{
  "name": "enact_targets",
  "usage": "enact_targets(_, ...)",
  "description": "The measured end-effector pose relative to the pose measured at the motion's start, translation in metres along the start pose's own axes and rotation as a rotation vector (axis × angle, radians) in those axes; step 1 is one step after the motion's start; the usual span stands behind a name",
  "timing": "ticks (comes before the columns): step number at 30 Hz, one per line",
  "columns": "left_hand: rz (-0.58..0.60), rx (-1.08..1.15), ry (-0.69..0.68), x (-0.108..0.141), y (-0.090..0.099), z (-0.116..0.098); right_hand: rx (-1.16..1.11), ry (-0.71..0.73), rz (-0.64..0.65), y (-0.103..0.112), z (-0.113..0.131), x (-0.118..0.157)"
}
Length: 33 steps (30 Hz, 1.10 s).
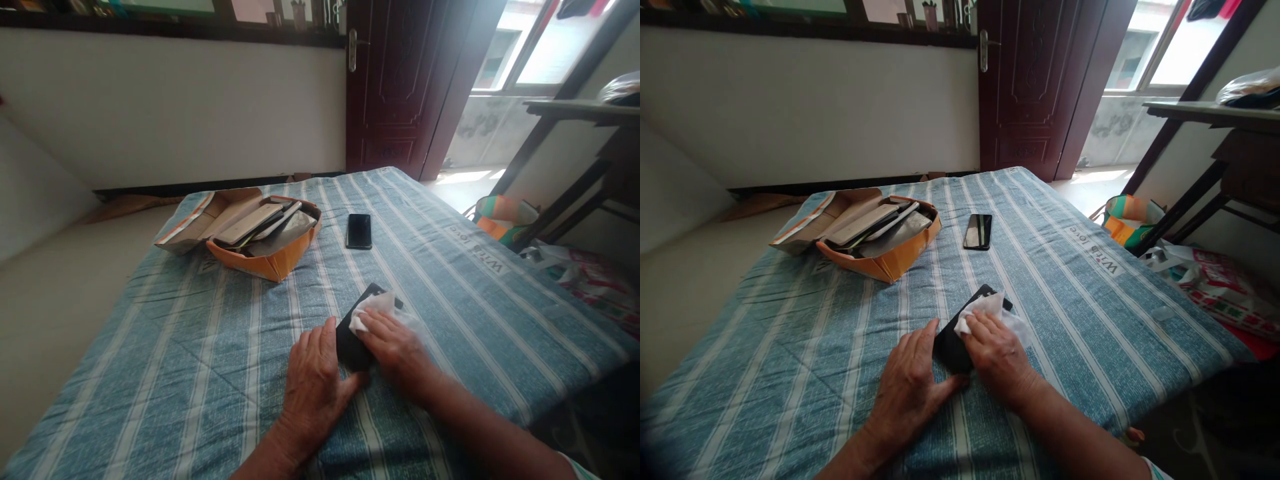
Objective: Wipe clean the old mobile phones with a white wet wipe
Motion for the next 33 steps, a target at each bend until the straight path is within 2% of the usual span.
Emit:
enact_targets(5, 0.028, 0.015, 0.017, -0.003, 0.001, 0.0, -0.046, -0.188, -0.008, 0.013, -0.039, -0.001)
enact_targets(11, 0.044, 0.022, 0.02, -0.003, 0.001, 0.0, -0.217, -0.396, -0.025, 0.031, -0.058, 0.002)
enact_targets(16, 0.072, 0.035, 0.039, -0.004, -0.001, 0.001, -0.1, -0.469, -0.008, 0.039, -0.072, 0.011)
enact_targets(18, 0.079, 0.041, 0.043, -0.004, -0.002, 0.001, -0.05, -0.47, 0.022, 0.039, -0.072, 0.014)
enact_targets(21, 0.079, 0.047, 0.049, -0.004, -0.003, 0.001, -0.046, -0.43, 0.055, 0.037, -0.058, 0.016)
enact_targets(26, 0.09, 0.05, 0.07, -0.004, -0.005, 0.001, -0.158, -0.458, -0.005, 0.041, -0.033, 0.022)
enact_targets(29, 0.089, 0.048, 0.067, -0.005, -0.004, 0.0, -0.353, -0.618, -0.061, 0.045, -0.031, 0.028)
enact_targets(33, 0.065, 0.068, 0.058, -0.01, 0.001, 0.0, -0.705, -1.117, -0.185, 0.046, -0.045, 0.045)
Point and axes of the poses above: each hand's wrist, its own x-axis away from the middle knuckle, its own y-axis out of the back of the hand, z = x × y, the point moved 9 cm from there along -x, towards the middle knuckle, and after that the axes turned 12 degrees about -z, right-handed, at the moved point
